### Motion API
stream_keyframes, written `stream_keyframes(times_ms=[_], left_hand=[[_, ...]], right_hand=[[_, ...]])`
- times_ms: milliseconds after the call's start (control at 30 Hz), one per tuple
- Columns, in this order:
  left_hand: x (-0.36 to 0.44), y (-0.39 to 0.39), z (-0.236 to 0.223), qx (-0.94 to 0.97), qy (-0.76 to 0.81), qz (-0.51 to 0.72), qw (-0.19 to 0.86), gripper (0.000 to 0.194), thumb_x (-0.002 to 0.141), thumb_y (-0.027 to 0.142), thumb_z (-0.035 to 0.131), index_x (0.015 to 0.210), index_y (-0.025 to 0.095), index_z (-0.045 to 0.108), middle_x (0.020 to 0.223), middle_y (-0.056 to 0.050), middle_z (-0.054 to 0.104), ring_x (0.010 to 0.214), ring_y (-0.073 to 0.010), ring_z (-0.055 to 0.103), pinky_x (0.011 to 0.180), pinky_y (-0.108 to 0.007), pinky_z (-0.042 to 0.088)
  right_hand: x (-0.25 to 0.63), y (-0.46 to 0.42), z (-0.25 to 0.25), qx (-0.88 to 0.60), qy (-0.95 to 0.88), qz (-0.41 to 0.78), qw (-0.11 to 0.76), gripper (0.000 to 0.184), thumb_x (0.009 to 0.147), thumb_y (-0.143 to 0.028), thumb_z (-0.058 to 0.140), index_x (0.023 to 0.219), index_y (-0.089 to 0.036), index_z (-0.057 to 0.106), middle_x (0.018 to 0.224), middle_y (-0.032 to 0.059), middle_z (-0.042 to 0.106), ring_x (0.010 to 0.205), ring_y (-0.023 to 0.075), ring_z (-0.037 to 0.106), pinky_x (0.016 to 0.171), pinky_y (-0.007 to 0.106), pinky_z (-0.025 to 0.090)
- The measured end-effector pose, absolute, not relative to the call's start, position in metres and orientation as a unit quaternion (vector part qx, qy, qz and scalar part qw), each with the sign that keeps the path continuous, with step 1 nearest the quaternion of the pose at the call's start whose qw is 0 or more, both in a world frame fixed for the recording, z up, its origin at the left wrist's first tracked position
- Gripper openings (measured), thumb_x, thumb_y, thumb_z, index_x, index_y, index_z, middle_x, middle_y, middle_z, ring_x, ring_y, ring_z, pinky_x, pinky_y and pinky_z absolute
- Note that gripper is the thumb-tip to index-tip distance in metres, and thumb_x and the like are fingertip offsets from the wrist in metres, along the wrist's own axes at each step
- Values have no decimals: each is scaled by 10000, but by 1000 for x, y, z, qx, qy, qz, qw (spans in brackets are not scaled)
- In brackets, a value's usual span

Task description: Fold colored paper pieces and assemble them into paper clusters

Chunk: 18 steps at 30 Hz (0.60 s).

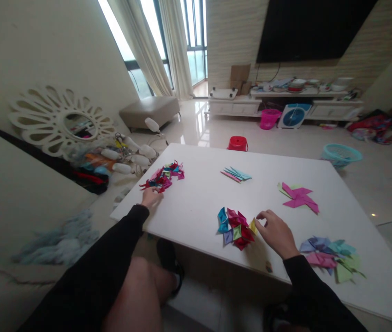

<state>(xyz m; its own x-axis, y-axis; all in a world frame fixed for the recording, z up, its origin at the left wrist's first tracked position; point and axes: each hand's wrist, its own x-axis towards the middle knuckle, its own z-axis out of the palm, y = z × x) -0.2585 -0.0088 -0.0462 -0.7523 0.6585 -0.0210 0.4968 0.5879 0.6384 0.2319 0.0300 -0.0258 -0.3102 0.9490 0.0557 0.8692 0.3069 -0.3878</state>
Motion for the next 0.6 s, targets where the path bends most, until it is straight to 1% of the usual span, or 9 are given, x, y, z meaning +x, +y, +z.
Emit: stream_keyframes(times_ms=[100,167,200,267,300,367,433,500,600], left_hand=[[-222,-13,-27,402,834,335,173,113,673,185,767,712,149,668,758,-47,714,816,-230,693,786,-324,548],[-185,-15,-15,454,795,351,196,87,700,186,766,727,154,690,813,-48,730,817,-205,706,804,-312,565],[-162,-15,-10,490,764,364,208,69,714,187,765,732,161,703,877,-47,736,851,-191,709,833,-305,571],[-112,-18,-2,592,652,429,200,19,770,178,731,761,163,725,1014,-81,722,942,-203,706,852,-342,590],[-86,-20,0,637,604,437,194,19,790,168,722,783,175,739,1047,-81,713,1009,-209,697,892,-357,584],[-39,-24,-1,713,522,427,194,95,809,105,704,806,192,744,1087,-75,703,1086,-197,678,970,-358,552],[-7,-27,-6,767,464,392,207,145,830,66,674,838,195,738,1130,-76,687,1087,-182,678,958,-327,552],[10,-25,-13,798,437,357,212,162,845,60,659,881,199,735,1158,-80,671,1061,-180,686,930,-314,559],[15,-15,-20,815,433,326,203,170,852,62,649,910,198,734,1172,-86,656,999,-182,700,897,-313,567]], right_hand=[[230,28,-22,-566,-797,149,151,155,891,-318,533,854,-227,653,926,30,653,706,157,595,639,296,364],[229,26,-20,-562,-795,159,163,138,875,-305,546,849,-223,653,933,35,665,729,163,596,647,293,365],[228,25,-19,-558,-794,170,171,134,869,-304,553,841,-219,653,928,38,671,733,166,595,656,293,372],[224,23,-17,-541,-788,216,199,144,865,-312,560,815,-210,649,890,41,684,726,169,596,680,294,401],[222,22,-16,-529,-781,251,218,162,871,-322,559,802,-206,647,859,40,687,718,170,599,691,296,419],[218,19,-13,-504,-754,329,261,208,892,-351,544,793,-200,647,800,36,690,712,175,612,701,296,450],[215,16,-9,-489,-729,373,299,232,904,-373,540,803,-196,650,779,31,687,724,176,623,693,290,465],[213,14,-6,-485,-722,364,334,214,898,-360,554,804,-193,650,802,32,684,746,171,625,682,279,469],[214,13,-1,-479,-727,323,372,176,890,-320,577,784,-193,638,819,28,650,739,153,604,659,263,467]])
